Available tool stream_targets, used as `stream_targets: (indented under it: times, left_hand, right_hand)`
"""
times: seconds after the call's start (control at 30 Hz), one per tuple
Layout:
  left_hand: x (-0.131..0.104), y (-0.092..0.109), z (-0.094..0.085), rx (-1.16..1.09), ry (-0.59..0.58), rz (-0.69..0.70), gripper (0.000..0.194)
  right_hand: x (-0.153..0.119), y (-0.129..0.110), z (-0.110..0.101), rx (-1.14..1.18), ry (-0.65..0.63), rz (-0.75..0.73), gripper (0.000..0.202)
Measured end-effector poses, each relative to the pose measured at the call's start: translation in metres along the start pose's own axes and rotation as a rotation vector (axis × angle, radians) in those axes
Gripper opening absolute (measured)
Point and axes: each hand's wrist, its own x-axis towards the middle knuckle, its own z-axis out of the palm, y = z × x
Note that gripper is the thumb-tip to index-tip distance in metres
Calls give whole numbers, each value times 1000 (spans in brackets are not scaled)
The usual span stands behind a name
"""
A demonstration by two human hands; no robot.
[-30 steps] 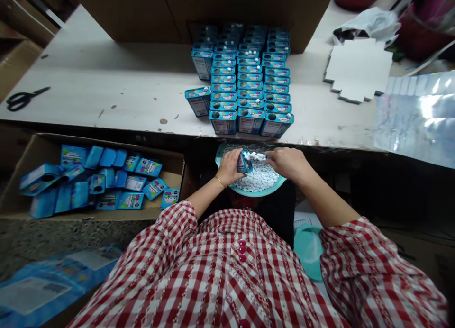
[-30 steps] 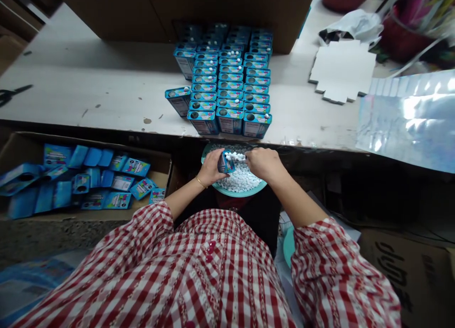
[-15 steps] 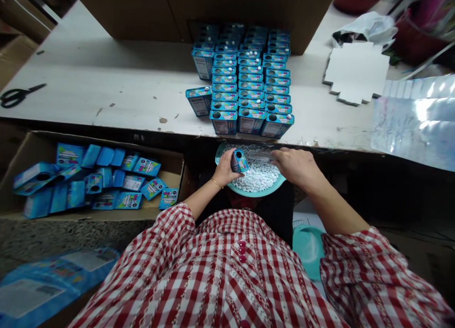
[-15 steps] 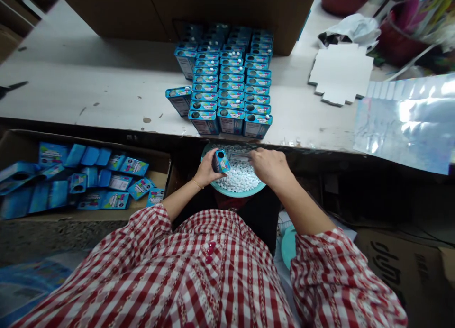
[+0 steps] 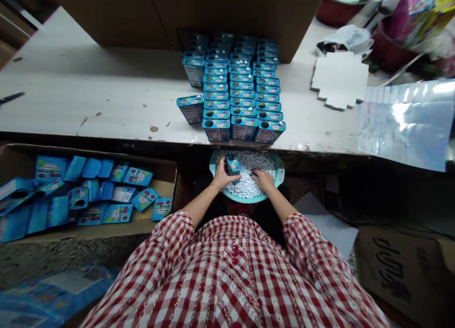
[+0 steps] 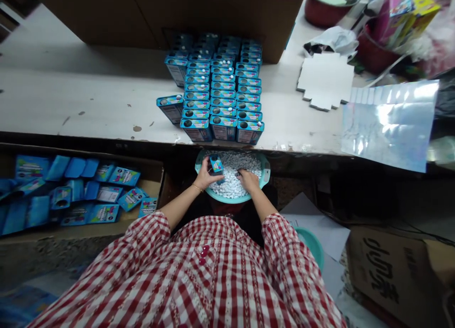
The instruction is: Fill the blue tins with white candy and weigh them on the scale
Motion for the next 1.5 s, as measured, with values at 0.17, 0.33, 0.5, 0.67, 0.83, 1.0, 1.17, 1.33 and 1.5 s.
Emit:
stream_targets:
  times: [0.17, 0.33, 0.5, 0.67, 0.83, 1.0, 1.17, 1.33, 1.5]
  left_hand:
    - [-12, 20, -21, 8, 4, 103, 102]
    - [-18, 24, -45, 223, 94, 202, 100]
    - [-13, 26, -31, 458, 55, 284, 99]
    - [-12, 35, -14, 571, -1, 361, 97]
    - [-16, 37, -11, 630, -19, 383, 94]
    - [-16, 32, -9, 622, -24, 387, 94]
    - [-16, 27, -16, 494, 40, 374, 96]
    - [-16, 9, -27, 243, 64, 209, 98]
    - [-6, -10, -9, 100, 26, 91, 102]
  right_hand:
    - [-5, 18, -2, 167, 4, 31, 37]
    - [-19, 33, -26, 433, 141, -32, 33]
    - [-33, 28, -79, 351, 172, -116, 34]
    - [-36, -4, -124, 59, 66, -131, 34]
    - [-36, -46, -151, -275, -7, -84, 36]
    - [-38, -78, -164, -406, -9, -136, 29]
    - [-56, -48, -164, -389, 48, -97, 29]
    - [-51, 12, -95, -319, -88, 87, 29]
    - [-9, 2, -11, 18, -62, 134, 34]
